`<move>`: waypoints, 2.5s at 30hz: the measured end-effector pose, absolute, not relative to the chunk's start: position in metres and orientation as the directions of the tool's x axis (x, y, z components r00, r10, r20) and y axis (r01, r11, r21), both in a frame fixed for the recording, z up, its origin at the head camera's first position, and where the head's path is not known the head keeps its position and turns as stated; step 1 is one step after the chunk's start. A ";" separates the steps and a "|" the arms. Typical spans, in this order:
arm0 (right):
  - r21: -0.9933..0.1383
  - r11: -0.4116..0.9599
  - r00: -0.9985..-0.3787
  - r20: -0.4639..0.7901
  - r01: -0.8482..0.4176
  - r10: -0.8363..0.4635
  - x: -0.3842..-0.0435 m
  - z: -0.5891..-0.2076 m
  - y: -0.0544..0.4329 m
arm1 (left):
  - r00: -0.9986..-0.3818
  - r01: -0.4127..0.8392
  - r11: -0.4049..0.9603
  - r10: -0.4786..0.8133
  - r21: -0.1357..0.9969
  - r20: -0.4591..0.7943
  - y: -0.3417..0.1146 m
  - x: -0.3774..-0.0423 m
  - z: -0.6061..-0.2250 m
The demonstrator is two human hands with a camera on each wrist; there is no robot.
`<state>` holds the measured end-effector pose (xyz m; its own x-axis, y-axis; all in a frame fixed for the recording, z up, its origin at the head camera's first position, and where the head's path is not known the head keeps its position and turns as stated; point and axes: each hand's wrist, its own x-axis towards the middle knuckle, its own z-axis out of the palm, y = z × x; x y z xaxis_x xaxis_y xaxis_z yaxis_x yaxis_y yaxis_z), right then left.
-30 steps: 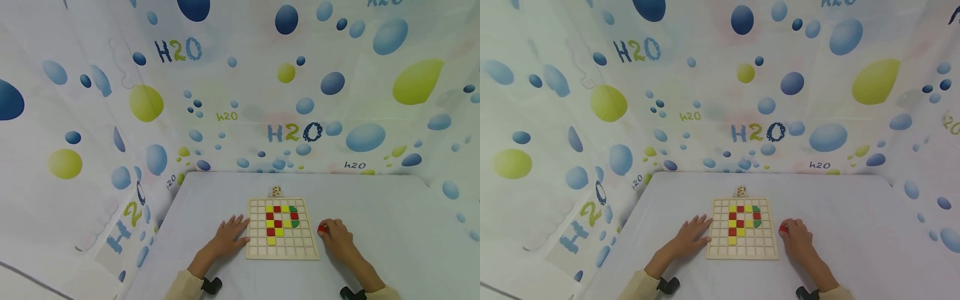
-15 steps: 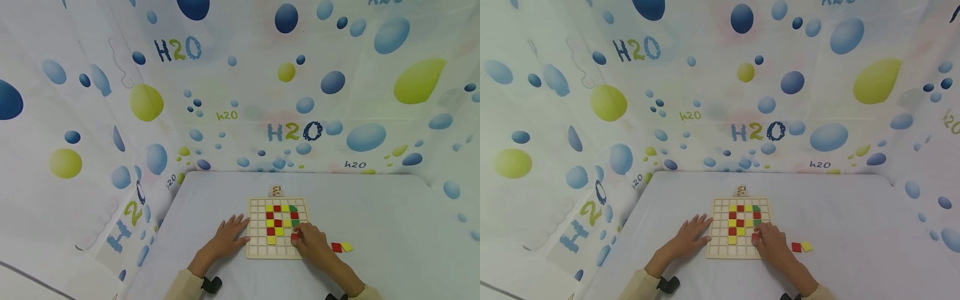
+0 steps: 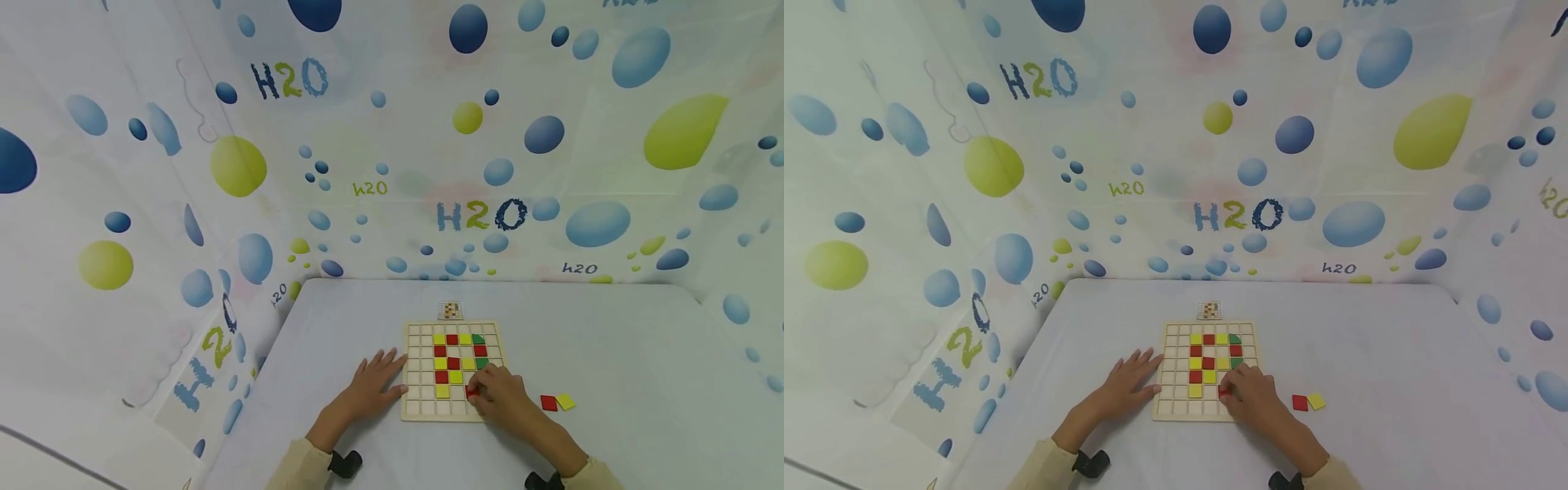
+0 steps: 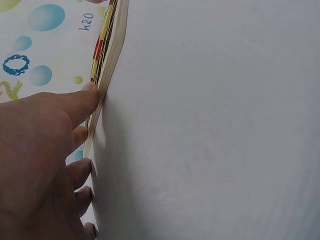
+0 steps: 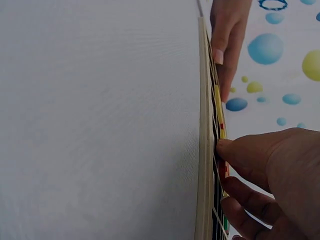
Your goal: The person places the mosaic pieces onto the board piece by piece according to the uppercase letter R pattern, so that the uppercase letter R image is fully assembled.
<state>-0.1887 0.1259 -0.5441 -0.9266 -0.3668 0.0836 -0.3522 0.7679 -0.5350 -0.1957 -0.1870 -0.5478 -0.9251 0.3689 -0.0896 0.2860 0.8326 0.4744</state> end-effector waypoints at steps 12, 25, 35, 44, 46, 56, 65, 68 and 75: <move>-0.558 0.751 -0.928 0.109 -0.354 -0.356 -0.189 -0.544 0.127 | -0.924 0.289 0.834 0.372 0.470 -0.092 -0.187 -0.198 -0.547; -0.555 0.783 -0.939 -0.010 -0.281 -0.345 -0.188 -0.533 0.186 | -0.921 0.293 0.827 0.379 0.481 -0.090 -0.188 -0.197 -0.548; -0.360 0.895 -0.952 -0.050 -0.265 -0.302 -0.185 -0.530 0.240 | -0.924 0.286 0.825 0.373 0.487 -0.090 -0.188 -0.197 -0.549; -0.366 0.902 -0.969 -0.003 -0.227 -0.245 -0.193 -0.541 0.236 | -0.921 0.295 0.814 0.382 0.500 -0.078 -0.187 -0.196 -0.549; -0.369 0.903 -0.971 0.001 -0.221 -0.238 -0.192 -0.539 0.236 | -0.919 0.303 0.809 0.388 0.504 -0.071 -0.186 -0.196 -0.549; -0.486 0.841 -0.968 0.051 -0.240 -0.246 -0.198 -0.550 0.234 | -0.920 0.288 0.818 0.381 0.498 -0.093 -0.188 -0.199 -0.549; -0.539 0.813 -0.970 0.027 -0.219 -0.243 -0.204 -0.548 0.216 | -0.920 0.293 0.821 0.381 0.489 -0.089 -0.187 -0.199 -0.547; -0.592 0.781 -0.971 0.012 -0.199 -0.239 -0.204 -0.539 0.209 | -0.921 0.293 0.827 0.380 0.480 -0.091 -0.186 -0.197 -0.546; -0.621 0.761 -0.970 -0.005 -0.189 -0.244 -0.199 -0.526 0.169 | -0.921 0.297 0.825 0.381 0.482 -0.084 -0.185 -0.195 -0.543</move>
<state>-0.1987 0.1694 -0.5264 -0.9697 -0.2442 -0.0046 -0.1886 0.7607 -0.6211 -0.1946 -0.1849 -0.5426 -0.9209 0.3807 -0.0839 0.2970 0.8245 0.4816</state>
